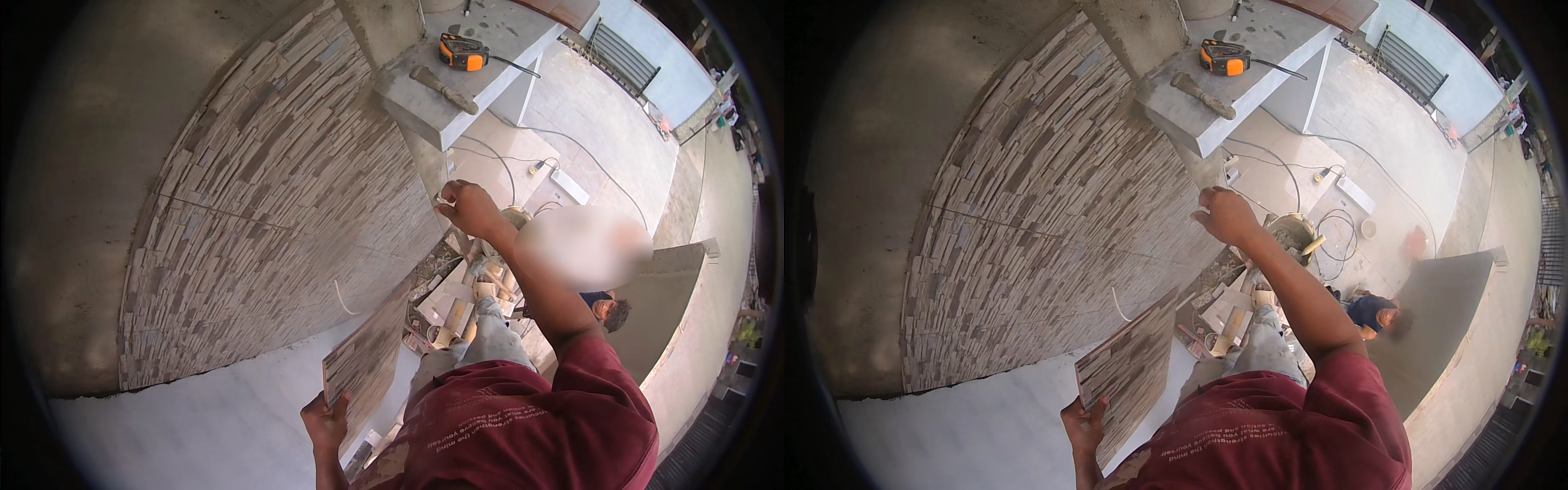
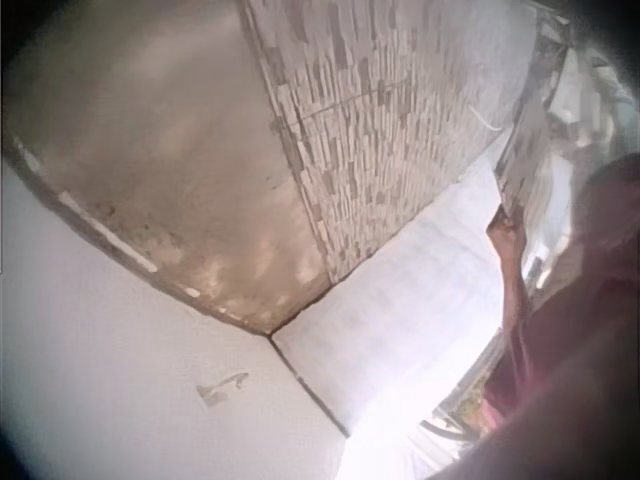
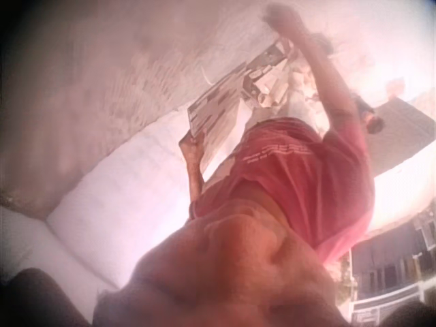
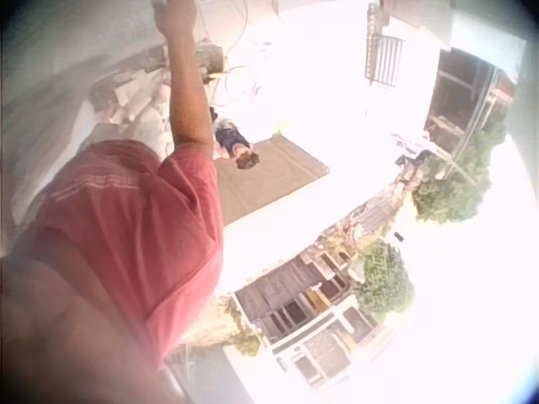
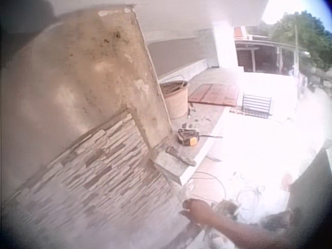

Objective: The person applies adhesive to the back of a stone tile using a trowel, then presses the tile onto a curved wall and taps it with a rubber mallet to secure it.

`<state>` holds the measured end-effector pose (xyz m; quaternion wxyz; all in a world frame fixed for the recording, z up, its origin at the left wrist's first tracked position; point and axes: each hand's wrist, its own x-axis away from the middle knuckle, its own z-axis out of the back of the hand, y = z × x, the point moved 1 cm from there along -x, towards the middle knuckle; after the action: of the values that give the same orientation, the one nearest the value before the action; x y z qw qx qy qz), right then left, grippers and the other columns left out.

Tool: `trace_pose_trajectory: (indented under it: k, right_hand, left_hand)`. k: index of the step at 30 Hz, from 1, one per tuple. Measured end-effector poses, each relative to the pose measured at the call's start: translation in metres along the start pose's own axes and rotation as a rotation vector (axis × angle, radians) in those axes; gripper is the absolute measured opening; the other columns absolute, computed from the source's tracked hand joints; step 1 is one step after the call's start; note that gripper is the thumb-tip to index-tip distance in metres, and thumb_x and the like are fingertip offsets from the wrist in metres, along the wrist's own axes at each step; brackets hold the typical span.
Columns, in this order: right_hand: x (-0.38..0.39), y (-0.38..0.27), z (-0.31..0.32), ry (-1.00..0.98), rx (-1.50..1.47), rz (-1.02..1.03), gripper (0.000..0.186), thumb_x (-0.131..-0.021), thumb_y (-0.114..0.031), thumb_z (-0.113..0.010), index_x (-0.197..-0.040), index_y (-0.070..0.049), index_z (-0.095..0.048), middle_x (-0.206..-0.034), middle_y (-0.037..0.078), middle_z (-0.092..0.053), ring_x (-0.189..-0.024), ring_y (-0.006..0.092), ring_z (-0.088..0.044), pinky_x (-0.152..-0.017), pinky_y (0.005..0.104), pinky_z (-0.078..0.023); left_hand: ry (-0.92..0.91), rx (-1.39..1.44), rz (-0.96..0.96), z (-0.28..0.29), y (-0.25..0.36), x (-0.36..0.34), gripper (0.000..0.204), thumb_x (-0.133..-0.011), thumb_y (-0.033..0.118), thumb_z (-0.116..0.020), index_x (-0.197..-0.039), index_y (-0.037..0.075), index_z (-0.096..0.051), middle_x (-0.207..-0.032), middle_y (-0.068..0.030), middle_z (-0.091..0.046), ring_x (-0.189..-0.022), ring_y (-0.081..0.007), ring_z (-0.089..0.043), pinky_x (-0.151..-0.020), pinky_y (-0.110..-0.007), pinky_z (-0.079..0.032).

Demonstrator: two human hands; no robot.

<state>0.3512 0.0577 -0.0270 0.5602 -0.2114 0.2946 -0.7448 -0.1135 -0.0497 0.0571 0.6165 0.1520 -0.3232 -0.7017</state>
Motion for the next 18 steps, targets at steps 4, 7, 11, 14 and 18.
trace_pose_trajectory:
  k: [4, 7, 11, 14, 18]
  right_hand:
    - [-0.085, -0.032, 0.051, 0.117, 0.388, 0.051, 0.051, -0.088, -0.035, -0.073, -0.123, -0.005, -0.051, -0.111, 0.017, -0.067, -0.102, 0.038, -0.067, -0.084, 0.0476, -0.055]
    - [-0.144, -0.022, 0.043, 0.023, 0.547, 0.073, 0.044, -0.085, -0.025, -0.069, -0.121, -0.003, -0.058, -0.106, 0.02, -0.071, -0.1, 0.0376, -0.07, -0.084, 0.048, -0.056]
    - [-0.158, -0.003, 0.045, 0.055, 0.693, 0.1, 0.034, -0.079, -0.013, -0.066, -0.111, -0.002, -0.065, -0.104, 0.023, -0.072, -0.1, 0.0386, -0.07, -0.084, 0.0491, -0.056]
    - [-0.159, -0.009, 0.044, 0.07, 0.694, 0.082, 0.036, -0.077, -0.014, -0.066, -0.111, -0.003, -0.067, -0.104, 0.022, -0.072, -0.102, 0.0384, -0.069, -0.086, 0.0486, -0.055]
    - [-0.158, -0.024, 0.046, 0.067, 0.693, 0.098, 0.037, -0.076, -0.015, -0.066, -0.111, -0.004, -0.069, -0.109, 0.021, -0.071, -0.106, 0.0378, -0.068, -0.089, 0.048, -0.054]
  left_hand:
    - [-0.119, -0.169, -0.009, -0.021, -0.07, 0.012, 0.022, -0.086, 0.02, -0.075, -0.079, 0.0, -0.067, -0.064, -0.0203, -0.062, -0.056, -0.0379, -0.061, -0.054, -0.039, -0.048]
    - [-0.205, -0.255, 0.068, -0.017, -0.097, 0.027, 0.023, -0.086, 0.021, -0.074, -0.078, 0.0, -0.067, -0.065, -0.0207, -0.063, -0.058, -0.0397, -0.062, -0.054, -0.042, -0.048]
    - [-0.331, -0.271, 0.066, -0.028, -0.127, 0.02, 0.022, -0.086, 0.02, -0.074, -0.079, 0.001, -0.067, -0.065, -0.0202, -0.062, -0.059, -0.04, -0.061, -0.055, -0.043, -0.048]
    - [-0.445, -0.309, 0.083, -0.037, -0.126, 0.012, 0.017, -0.088, 0.019, -0.073, -0.083, 0.004, -0.069, -0.069, -0.0174, -0.064, -0.061, -0.0373, -0.063, -0.057, -0.042, -0.049]
    - [-0.578, -0.333, -0.004, -0.061, -0.134, -0.004, 0.011, -0.09, 0.018, -0.07, -0.093, 0.007, -0.068, -0.079, -0.014, -0.068, -0.068, -0.0361, -0.066, -0.061, -0.043, -0.052]
